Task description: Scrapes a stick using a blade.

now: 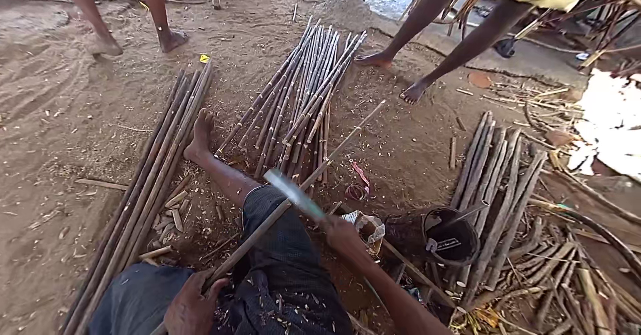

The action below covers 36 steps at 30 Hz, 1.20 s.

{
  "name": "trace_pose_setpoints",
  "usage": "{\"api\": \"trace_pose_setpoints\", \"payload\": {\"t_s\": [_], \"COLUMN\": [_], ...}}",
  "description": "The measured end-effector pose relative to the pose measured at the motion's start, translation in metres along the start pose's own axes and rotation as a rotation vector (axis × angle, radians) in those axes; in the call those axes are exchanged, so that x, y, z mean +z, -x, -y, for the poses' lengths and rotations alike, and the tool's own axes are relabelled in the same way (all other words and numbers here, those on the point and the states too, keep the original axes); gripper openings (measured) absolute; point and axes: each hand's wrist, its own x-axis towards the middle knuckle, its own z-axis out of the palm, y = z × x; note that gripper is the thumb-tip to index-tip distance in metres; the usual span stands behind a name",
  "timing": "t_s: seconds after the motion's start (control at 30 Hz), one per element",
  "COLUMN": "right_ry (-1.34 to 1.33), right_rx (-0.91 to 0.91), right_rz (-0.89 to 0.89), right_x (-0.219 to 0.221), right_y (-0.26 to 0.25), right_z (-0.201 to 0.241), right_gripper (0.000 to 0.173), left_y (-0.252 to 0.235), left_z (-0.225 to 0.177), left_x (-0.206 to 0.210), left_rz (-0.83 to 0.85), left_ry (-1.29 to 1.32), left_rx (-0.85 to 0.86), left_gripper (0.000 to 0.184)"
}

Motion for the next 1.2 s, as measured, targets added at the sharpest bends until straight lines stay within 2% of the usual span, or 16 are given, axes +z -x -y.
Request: {"api": "trace_pose_setpoints", "payload": {"t_s": [0.07, 0.17, 0.2, 0.33, 0.37, 0.47, 0.53, 0.6, 0.63, 0.73, 0.77, 0.9, 0.93, 1.03, 1.07, 1.2], "right_ry": [-0.074, 0.128, 0.17, -0.043, -0.038, 0.151, 0.105, -0.029, -0.035, 0.149, 0.18, -0.022, -0.018, 0.145, 0.154, -0.132], "right_rx": [0.065, -0.119, -0.131, 0.039, 0.031, -0.112, -0.036, 0.048, 0.051, -0.105, -0.107, 0.076, 0.067, -0.106, -0.111, 0.071], "right_rz": [-0.145, 0.192, 0.229, -0.121, -0.074, 0.244, 0.098, -0.134, -0.132, 0.244, 0.258, -0.152, -0.123, 0.25, 0.244, -0.218], "right_x": [-0.002, 0.014, 0.014, -0.006, -0.005, 0.009, -0.002, -0.009, -0.007, 0.012, 0.014, -0.007, -0.005, 0.021, 0.022, 0.001], "right_y": [-0.012, 0.02, 0.025, -0.006, -0.002, 0.029, 0.019, 0.001, 0.002, 0.033, 0.036, -0.003, 0.0, 0.039, 0.041, -0.007], "right_z": [-0.005, 0.013, 0.014, -0.009, -0.003, 0.016, 0.009, -0.009, -0.008, 0.016, 0.017, -0.013, -0.008, 0.012, 0.011, -0.027], "right_gripper": [0.062, 0.06, 0.059, 0.065, 0.064, 0.058, 0.058, 0.065, 0.066, 0.059, 0.059, 0.064, 0.063, 0.057, 0.057, 0.06], "left_y": [0.009, 0.006, 0.007, 0.016, 0.016, 0.015, 0.015, 0.02, 0.021, 0.017, 0.017, 0.023, 0.021, 0.016, 0.012, -0.007], "left_z": [-0.005, -0.005, -0.004, -0.006, -0.006, -0.001, 0.0, 0.0, 0.0, -0.002, -0.003, -0.006, -0.006, -0.005, -0.004, 0.011], "left_x": [0.006, 0.007, 0.007, 0.017, 0.018, 0.016, 0.016, 0.018, 0.018, 0.015, 0.014, 0.018, 0.018, 0.01, 0.007, -0.01], "left_rz": [-0.06, -0.089, -0.091, -0.168, -0.179, -0.161, -0.142, -0.154, -0.169, -0.183, -0.169, -0.188, -0.197, -0.122, -0.07, 0.208], "left_ry": [-0.014, -0.03, -0.041, -0.063, -0.067, -0.041, -0.021, -0.029, -0.034, -0.018, -0.011, -0.004, -0.005, 0.003, 0.003, 0.039], "left_rx": [-0.012, -0.003, 0.006, 0.022, 0.021, 0.041, 0.079, 0.082, 0.073, 0.058, 0.055, 0.031, 0.028, 0.029, 0.04, -0.007], "left_gripper": [0.039, 0.038, 0.039, 0.037, 0.037, 0.045, 0.059, 0.058, 0.053, 0.041, 0.04, 0.04, 0.04, 0.042, 0.044, 0.044]}}
